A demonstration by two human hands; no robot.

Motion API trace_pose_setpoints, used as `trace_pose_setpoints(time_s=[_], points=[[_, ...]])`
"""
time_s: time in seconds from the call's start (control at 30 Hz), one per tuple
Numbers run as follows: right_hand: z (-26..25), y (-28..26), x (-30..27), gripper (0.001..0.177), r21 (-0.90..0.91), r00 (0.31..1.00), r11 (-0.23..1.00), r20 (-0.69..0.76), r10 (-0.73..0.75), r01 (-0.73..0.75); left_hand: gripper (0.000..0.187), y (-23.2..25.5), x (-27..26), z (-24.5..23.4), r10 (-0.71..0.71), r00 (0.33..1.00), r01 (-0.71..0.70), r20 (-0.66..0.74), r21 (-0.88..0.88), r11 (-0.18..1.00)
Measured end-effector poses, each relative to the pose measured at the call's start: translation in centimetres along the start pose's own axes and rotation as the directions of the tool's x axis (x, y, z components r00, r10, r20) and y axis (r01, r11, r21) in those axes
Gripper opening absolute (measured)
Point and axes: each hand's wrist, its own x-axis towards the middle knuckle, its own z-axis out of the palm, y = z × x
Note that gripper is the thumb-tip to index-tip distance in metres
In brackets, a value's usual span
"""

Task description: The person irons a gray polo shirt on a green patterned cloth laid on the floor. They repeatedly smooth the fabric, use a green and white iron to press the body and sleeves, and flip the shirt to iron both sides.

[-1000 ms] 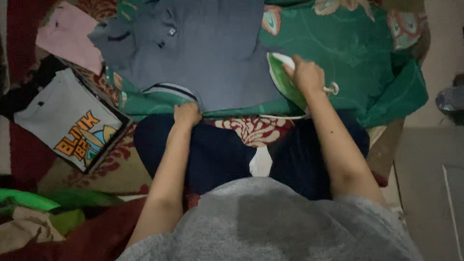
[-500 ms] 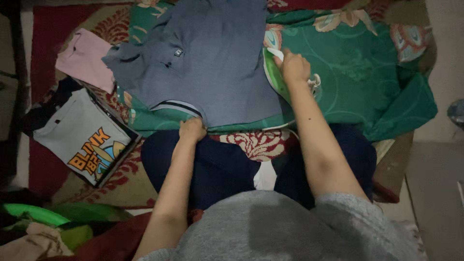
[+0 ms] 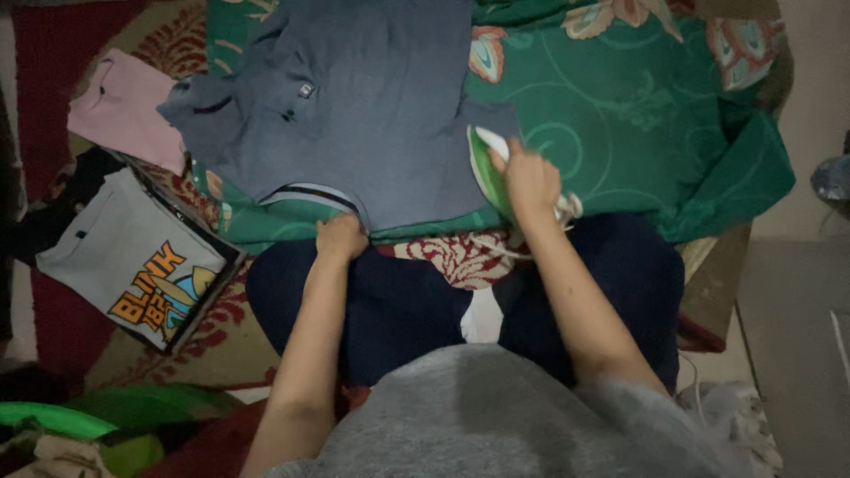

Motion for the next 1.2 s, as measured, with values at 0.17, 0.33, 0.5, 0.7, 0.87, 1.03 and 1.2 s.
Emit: trace_pose_setpoints(time_s=[0.17,0.33,0.5,0.7,0.87,1.03,1.2], points=[[2.3,-0.3,6.9,0.045,0.023,0.998,1.0,-0.055,-0.019,0.02,0.043,-0.2,0.0,0.2,0.009,1.0,-0.009,0.004,-0.002,1.0],[1.9,0.1,6.6,0.045,0.142,1.0,0.99,0.024,-0.021,0.017,0.037,-0.5,0.3,0.8,0.021,0.999,-0.021,-0.028,-0.005,1.0],[-0.8,0.0,0.8,0.042,0.165,0.989,0.986,0.137,-0.055,0.033,0.043,-0.7,0.5,1.3,0.031,0.999,-0.032,-0.023,-0.012,0.999],[-3.6,-1.3,-4.7,0.048,0.181,0.926,0.956,0.262,-0.273,0.23,0.045,-0.6,1.0,0.7,0.014,1.0,-0.014,0.008,-0.014,1.0],[-3.2,-2.4,-5.9,0.049,0.207,0.795,0.836,0.262,-0.548,0.508,0.042,-0.6,1.1,0.8,0.015,1.0,-0.015,0.008,0.012,1.0],[-1.8,-1.0,-3.6,0.049,0.215,0.751,0.764,0.154,-0.642,0.609,0.042,-0.2,0.3,-0.2,-0.005,0.999,0.005,0.032,-0.007,1.0],[-0.4,3.8,0.6,0.05,0.066,0.921,0.925,0.093,-0.378,0.374,0.041,-0.2,-0.2,-0.8,-0.03,0.998,0.032,0.049,-0.033,0.999]])
